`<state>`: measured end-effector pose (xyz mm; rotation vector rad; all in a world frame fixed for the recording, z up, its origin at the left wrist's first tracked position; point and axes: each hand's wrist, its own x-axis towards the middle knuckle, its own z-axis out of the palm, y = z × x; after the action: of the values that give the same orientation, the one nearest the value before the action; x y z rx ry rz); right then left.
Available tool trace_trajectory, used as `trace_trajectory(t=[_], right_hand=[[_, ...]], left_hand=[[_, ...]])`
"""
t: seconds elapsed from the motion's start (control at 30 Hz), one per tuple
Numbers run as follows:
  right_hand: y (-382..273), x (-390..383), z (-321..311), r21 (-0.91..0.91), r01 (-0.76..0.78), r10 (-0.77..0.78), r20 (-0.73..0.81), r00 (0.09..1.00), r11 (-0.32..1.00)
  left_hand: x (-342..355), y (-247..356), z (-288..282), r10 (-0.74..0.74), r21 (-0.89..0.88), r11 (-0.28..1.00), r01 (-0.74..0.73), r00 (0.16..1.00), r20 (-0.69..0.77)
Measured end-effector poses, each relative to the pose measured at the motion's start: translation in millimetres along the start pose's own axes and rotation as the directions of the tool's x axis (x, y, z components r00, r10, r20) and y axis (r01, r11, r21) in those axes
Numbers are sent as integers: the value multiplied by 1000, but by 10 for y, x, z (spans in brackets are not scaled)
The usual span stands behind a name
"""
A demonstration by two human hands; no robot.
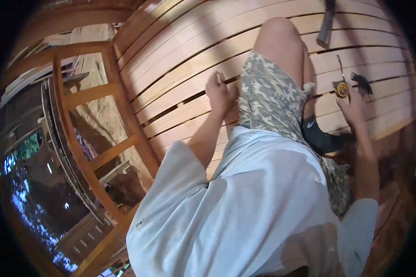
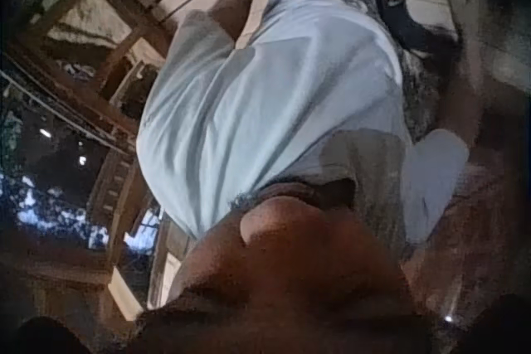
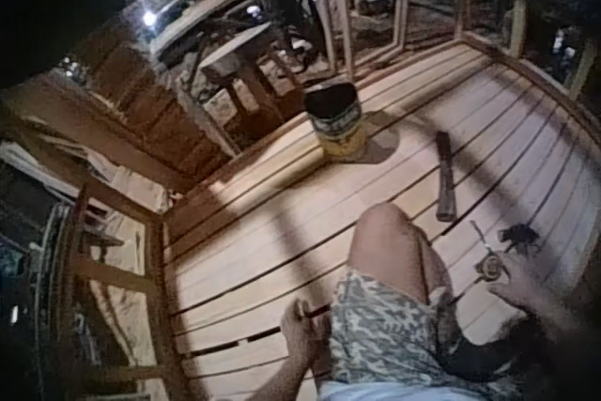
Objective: The person aligns wooden floorboards on a frame by hand and uses a hammer and a wooden block to tap them into place.
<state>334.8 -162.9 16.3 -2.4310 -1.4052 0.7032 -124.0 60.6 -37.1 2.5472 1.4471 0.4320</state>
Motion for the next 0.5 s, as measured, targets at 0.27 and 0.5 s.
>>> trace_trajectory(t=[0.27,0.5], right_hand=[[-142,233,234,78,-97,118,-340,933,992],[-728,1223,35,414,-89,214,-266,940,906]], left_hand=[[-1227,-48,-701,-176,33,984,173,978,113],[-1297,-84,-273,-262,-6,965,262,965,-4]])
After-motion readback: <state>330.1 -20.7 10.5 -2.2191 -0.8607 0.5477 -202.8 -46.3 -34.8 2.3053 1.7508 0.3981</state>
